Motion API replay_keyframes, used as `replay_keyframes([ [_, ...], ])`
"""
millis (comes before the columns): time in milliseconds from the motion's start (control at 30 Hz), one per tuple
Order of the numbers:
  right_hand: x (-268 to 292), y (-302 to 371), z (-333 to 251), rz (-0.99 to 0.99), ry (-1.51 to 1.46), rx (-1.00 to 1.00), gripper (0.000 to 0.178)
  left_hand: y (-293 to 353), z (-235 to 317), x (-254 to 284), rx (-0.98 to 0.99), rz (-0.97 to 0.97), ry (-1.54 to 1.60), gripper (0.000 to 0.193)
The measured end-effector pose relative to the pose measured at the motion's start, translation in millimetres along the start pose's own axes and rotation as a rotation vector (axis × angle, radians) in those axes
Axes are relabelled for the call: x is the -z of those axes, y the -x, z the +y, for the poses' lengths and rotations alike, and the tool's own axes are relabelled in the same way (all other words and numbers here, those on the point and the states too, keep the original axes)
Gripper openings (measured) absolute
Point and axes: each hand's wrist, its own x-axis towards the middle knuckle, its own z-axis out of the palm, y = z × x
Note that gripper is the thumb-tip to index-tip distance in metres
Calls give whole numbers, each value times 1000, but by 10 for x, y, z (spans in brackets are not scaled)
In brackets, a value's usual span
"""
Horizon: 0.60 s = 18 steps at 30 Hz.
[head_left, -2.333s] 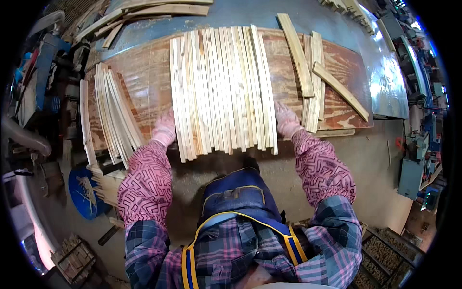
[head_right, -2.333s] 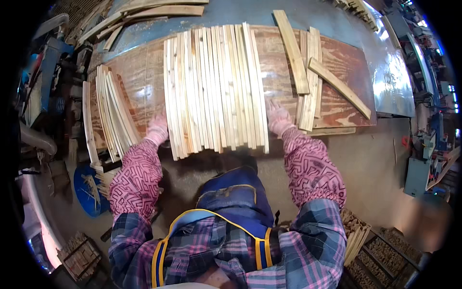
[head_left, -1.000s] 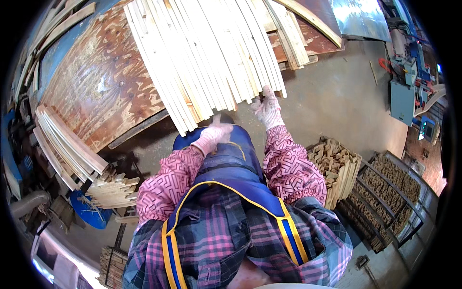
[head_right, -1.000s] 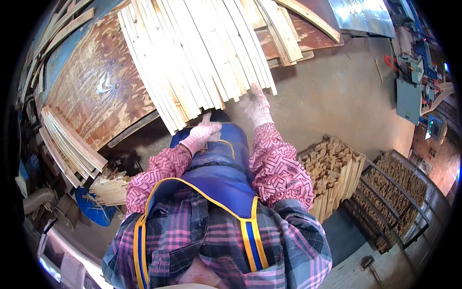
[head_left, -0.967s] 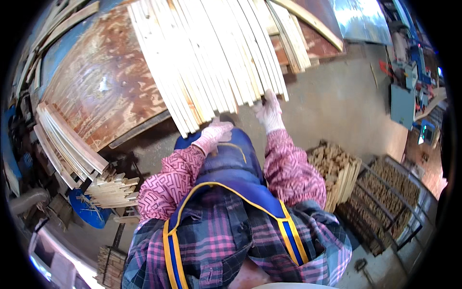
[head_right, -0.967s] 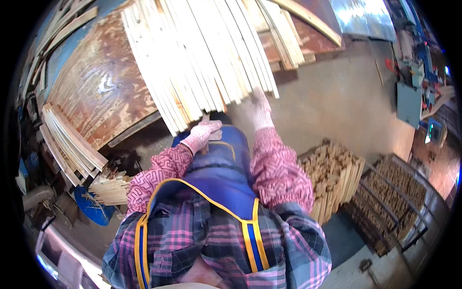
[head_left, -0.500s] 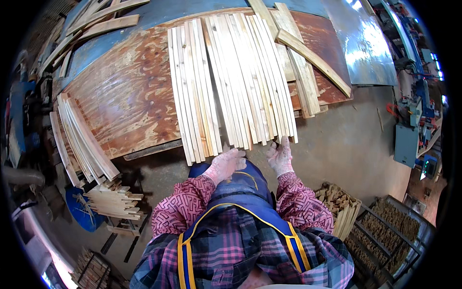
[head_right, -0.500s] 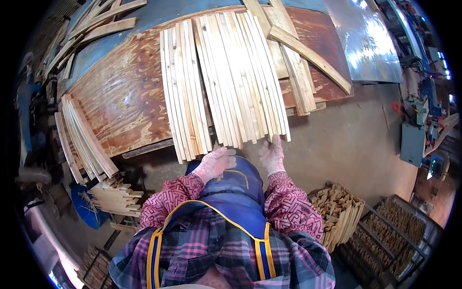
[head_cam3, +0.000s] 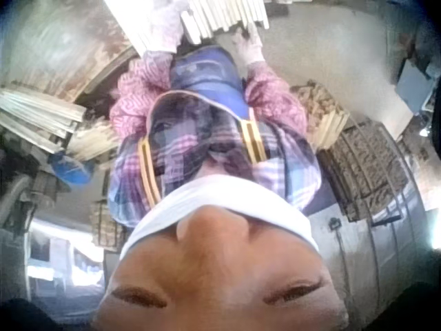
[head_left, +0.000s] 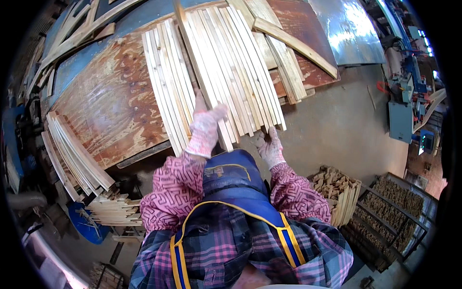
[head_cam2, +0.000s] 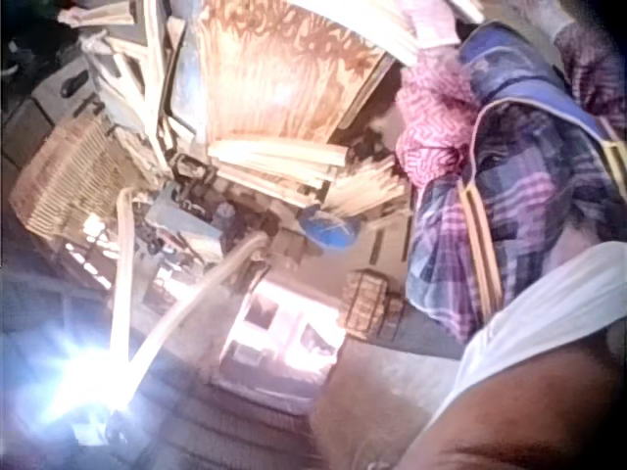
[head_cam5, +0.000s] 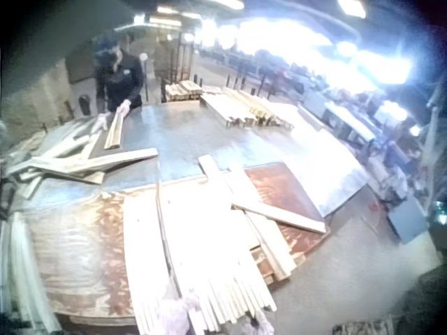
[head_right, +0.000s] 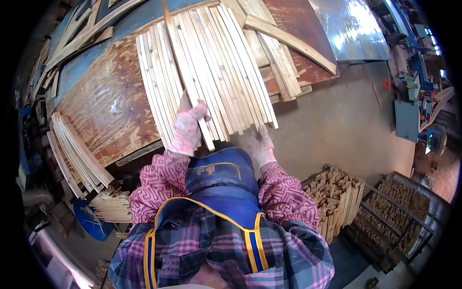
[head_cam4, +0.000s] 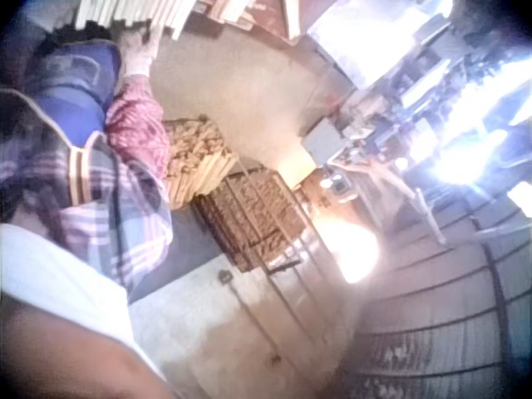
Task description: The person repeatedly picks up stacks of thin wooden planks from a conveyor belt and places them onto a metal table. They align the planks into neat piles and occasionally move individual planks to adjust the stack.
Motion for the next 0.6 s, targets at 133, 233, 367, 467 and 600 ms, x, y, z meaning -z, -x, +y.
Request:
replay_keyframes([
  [133, -425, 344, -47, -64, -208, -131, 24, 274, -152, -165, -64, -231, -95, 77],
  [233, -243, 155, 134, -10, -196, -31, 28, -31, -397, -356, -14, -234, -58, 70],
  [367, -489, 348, 16, 148, -260, -15, 39, -468, -730, -522, 121, -280, 211, 54],
  [467, -498, 744, -129, 177, 451, 201, 49, -346, -594, -865, -15, -468, -514, 87],
  [600, -351, 910, -443, -222, 439, 14, 57, -29, -64, -1313, 57, -158, -444, 92],
])
